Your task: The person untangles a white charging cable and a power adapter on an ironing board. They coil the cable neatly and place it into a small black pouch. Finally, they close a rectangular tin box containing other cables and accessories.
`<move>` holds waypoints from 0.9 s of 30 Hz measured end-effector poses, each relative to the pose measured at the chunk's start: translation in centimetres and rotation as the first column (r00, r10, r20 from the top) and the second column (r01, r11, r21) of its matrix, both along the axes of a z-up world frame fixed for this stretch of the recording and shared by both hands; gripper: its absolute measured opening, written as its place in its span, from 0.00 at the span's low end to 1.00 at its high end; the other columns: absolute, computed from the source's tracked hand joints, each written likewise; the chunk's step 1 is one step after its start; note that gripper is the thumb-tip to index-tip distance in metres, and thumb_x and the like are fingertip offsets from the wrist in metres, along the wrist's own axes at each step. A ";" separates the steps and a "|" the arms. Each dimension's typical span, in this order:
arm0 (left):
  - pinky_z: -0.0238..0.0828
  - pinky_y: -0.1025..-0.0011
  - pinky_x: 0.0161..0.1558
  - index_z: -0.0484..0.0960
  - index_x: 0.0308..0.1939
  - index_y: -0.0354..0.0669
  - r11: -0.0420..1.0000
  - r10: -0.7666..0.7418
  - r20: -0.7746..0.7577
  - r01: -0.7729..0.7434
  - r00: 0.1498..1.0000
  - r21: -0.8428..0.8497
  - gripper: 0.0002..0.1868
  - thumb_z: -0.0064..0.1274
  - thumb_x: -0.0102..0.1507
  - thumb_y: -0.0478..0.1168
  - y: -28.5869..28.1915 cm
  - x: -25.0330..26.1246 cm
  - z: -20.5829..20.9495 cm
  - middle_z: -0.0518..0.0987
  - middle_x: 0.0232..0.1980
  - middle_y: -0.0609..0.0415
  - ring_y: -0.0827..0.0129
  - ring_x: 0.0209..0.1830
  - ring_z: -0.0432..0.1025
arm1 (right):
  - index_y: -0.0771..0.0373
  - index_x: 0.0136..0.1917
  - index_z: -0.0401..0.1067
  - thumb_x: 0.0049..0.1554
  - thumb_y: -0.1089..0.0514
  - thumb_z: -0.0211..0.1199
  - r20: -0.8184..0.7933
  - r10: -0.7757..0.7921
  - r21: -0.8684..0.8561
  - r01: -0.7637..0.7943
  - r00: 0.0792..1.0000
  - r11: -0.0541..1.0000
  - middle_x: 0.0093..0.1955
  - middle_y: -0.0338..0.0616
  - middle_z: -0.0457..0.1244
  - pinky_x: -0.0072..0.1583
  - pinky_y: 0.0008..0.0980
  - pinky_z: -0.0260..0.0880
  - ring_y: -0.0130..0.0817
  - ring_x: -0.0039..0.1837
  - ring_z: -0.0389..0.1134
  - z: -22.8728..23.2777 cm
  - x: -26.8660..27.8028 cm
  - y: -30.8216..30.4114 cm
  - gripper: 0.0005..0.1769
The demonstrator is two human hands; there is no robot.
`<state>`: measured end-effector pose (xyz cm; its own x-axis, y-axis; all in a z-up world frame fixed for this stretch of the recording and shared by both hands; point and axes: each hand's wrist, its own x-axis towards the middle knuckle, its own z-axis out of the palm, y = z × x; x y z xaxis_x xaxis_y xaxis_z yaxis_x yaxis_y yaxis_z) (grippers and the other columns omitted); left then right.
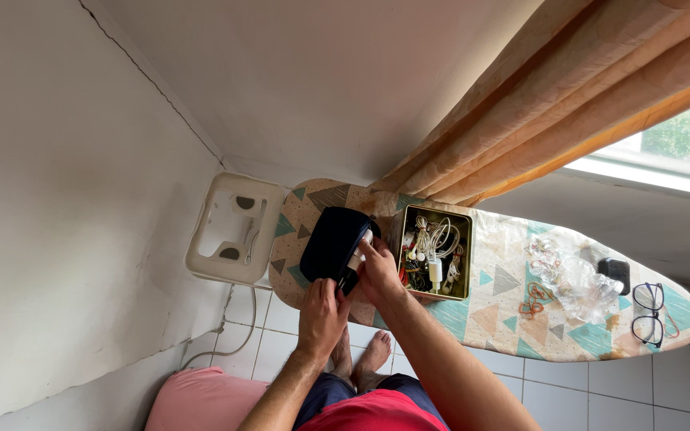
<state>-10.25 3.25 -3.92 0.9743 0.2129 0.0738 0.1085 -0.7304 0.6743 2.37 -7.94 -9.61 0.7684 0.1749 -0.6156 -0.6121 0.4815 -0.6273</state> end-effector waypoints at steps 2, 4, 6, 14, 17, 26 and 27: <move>0.73 0.59 0.40 0.71 0.41 0.36 0.999 0.006 0.029 -0.005 1.000 -0.053 0.06 0.52 0.64 0.33 -0.2 -0.2 0.1 0.73 0.37 0.46 0.56 0.38 0.73 | 0.70 0.71 0.57 0.64 0.58 0.55 -0.014 -0.016 0.006 0.016 1.000 1.000 0.55 0.52 0.66 0.47 0.35 0.81 0.36 0.48 0.73 1.1 -0.4 0.4 0.26; 0.71 0.55 0.42 0.72 0.39 0.38 1.000 0.009 0.074 -0.010 0.997 0.015 0.06 0.54 0.63 0.33 0.0 -0.3 0.6 0.73 0.37 0.47 0.55 0.40 0.73 | 0.67 0.73 0.55 0.63 0.60 0.56 0.019 0.020 -0.098 -0.018 1.000 0.995 0.56 0.51 0.66 0.49 0.32 0.82 0.34 0.50 0.74 2.3 -0.2 1.0 0.27; 0.70 0.51 0.47 0.72 0.39 0.38 0.998 -0.010 0.116 0.004 0.993 0.055 0.07 0.55 0.62 0.33 -0.3 -0.1 1.1 0.73 0.39 0.46 0.52 0.44 0.72 | 0.64 0.75 0.54 0.64 0.59 0.55 0.037 0.071 -0.205 -0.062 0.997 0.977 0.56 0.52 0.66 0.47 0.31 0.80 0.34 0.49 0.72 3.4 -0.3 1.0 0.29; 0.66 0.41 0.62 0.72 0.37 0.30 0.969 0.026 0.064 -0.009 0.998 -0.246 0.12 0.60 0.57 0.32 -0.5 2.4 -0.1 0.62 0.67 0.27 0.26 0.71 0.56 | 0.51 0.79 0.43 0.65 0.53 0.50 -0.047 0.241 -0.227 -0.245 0.969 0.943 0.59 0.52 0.64 0.50 0.33 0.78 0.33 0.52 0.71 7.0 -1.0 1.4 0.32; 0.77 0.50 0.58 0.71 0.45 0.27 0.943 0.060 -0.153 -0.106 0.986 -0.316 0.15 0.54 0.62 0.37 -0.6 3.1 -1.6 0.61 0.70 0.29 0.38 0.68 0.65 | 0.52 0.80 0.48 0.60 0.64 0.48 -0.028 0.385 -0.315 -0.374 0.922 0.872 0.59 0.51 0.64 0.47 0.31 0.75 0.33 0.51 0.68 6.1 -1.5 1.4 0.36; 0.64 0.39 0.66 0.73 0.44 0.30 0.966 -0.072 0.020 0.075 0.997 -0.246 0.13 0.54 0.58 0.33 0.3 2.5 -5.0 0.51 0.75 0.26 0.26 0.76 0.47 | 0.65 0.71 0.61 0.55 0.72 0.54 -0.010 0.353 -0.224 -0.347 0.935 0.911 0.52 0.54 0.67 0.44 0.34 0.76 0.37 0.45 0.72 2.2 -1.2 0.3 0.30; 0.63 0.38 0.66 0.74 0.43 0.32 0.966 -0.080 0.010 0.080 0.997 -0.246 0.12 0.54 0.58 0.34 0.4 2.5 -5.0 0.50 0.76 0.28 0.26 0.77 0.45 | 0.66 0.71 0.62 0.58 0.68 0.55 -0.010 0.357 -0.197 -0.352 0.934 0.915 0.52 0.54 0.67 0.44 0.34 0.75 0.36 0.45 0.71 1.8 -1.1 0.1 0.26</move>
<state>-7.78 3.63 -8.96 0.9889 0.1456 0.0294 0.0560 -0.5486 0.8342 1.27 -7.85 -7.81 0.6938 0.3187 -0.6459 -0.7029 0.1045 -0.7035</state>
